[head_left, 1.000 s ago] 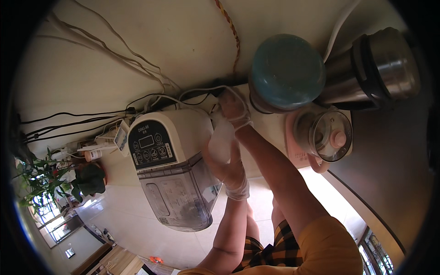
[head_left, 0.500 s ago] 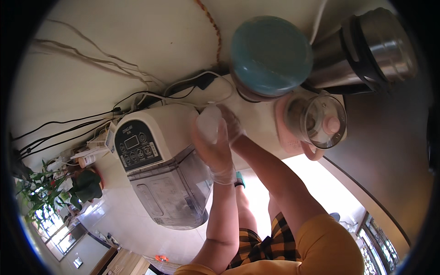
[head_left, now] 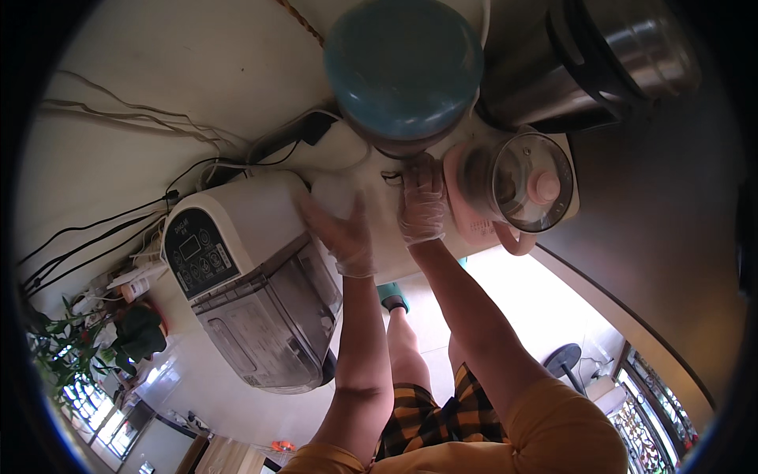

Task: The person wipes a countertop and several small appliances with a cloth, then wipes the leaves of potted plants. They handle a router, a rice cooker, a kettle, and a slow cooker, moving them aside to clean underneath before returning them.

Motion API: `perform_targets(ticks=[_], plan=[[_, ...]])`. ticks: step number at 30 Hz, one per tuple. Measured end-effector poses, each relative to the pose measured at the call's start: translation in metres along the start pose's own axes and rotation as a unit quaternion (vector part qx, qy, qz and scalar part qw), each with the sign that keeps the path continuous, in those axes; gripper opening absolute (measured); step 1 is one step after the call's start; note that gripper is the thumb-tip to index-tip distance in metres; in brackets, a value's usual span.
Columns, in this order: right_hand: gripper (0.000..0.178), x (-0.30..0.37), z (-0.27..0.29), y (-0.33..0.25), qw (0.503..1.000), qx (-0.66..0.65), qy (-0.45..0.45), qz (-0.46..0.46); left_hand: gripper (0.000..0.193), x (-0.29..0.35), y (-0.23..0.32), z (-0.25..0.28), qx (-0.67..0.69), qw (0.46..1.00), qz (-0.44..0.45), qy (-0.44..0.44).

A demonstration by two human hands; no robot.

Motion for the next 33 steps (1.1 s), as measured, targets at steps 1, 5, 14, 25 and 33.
perform_targets(ticks=[1,5,14,25,33], plan=[[0.050,0.001,0.003,0.004,1.000,0.007,0.018,0.010,0.077,0.001,0.016,0.006,-0.009,0.999,0.031,-0.035],[0.053,0.065,0.033,0.011,0.994,-0.002,-0.109,0.012,0.076,0.020,0.058,0.040,0.015,0.993,0.050,-0.109],[0.055,0.116,0.045,0.024,0.924,-0.303,-0.123,-0.200,0.050,-0.042,0.188,0.059,0.235,0.954,-0.087,-0.165],[0.052,0.120,0.054,0.018,0.997,-0.051,-0.057,0.015,0.128,-0.075,0.173,0.007,0.268,0.960,0.078,0.015],[0.050,0.106,0.057,0.013,0.992,-0.108,-0.058,-0.004,0.133,-0.104,0.127,-0.022,0.329,0.941,0.062,-0.054]])
Point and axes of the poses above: each hand's wrist, its own x-axis away from the middle knuckle, its own z-axis out of the back of the hand, y = z × x, the point moved 2 cm from there along -x, towards the middle knuckle, and after that the axes turned 10 degrees about -x, right-handed, at the moved point
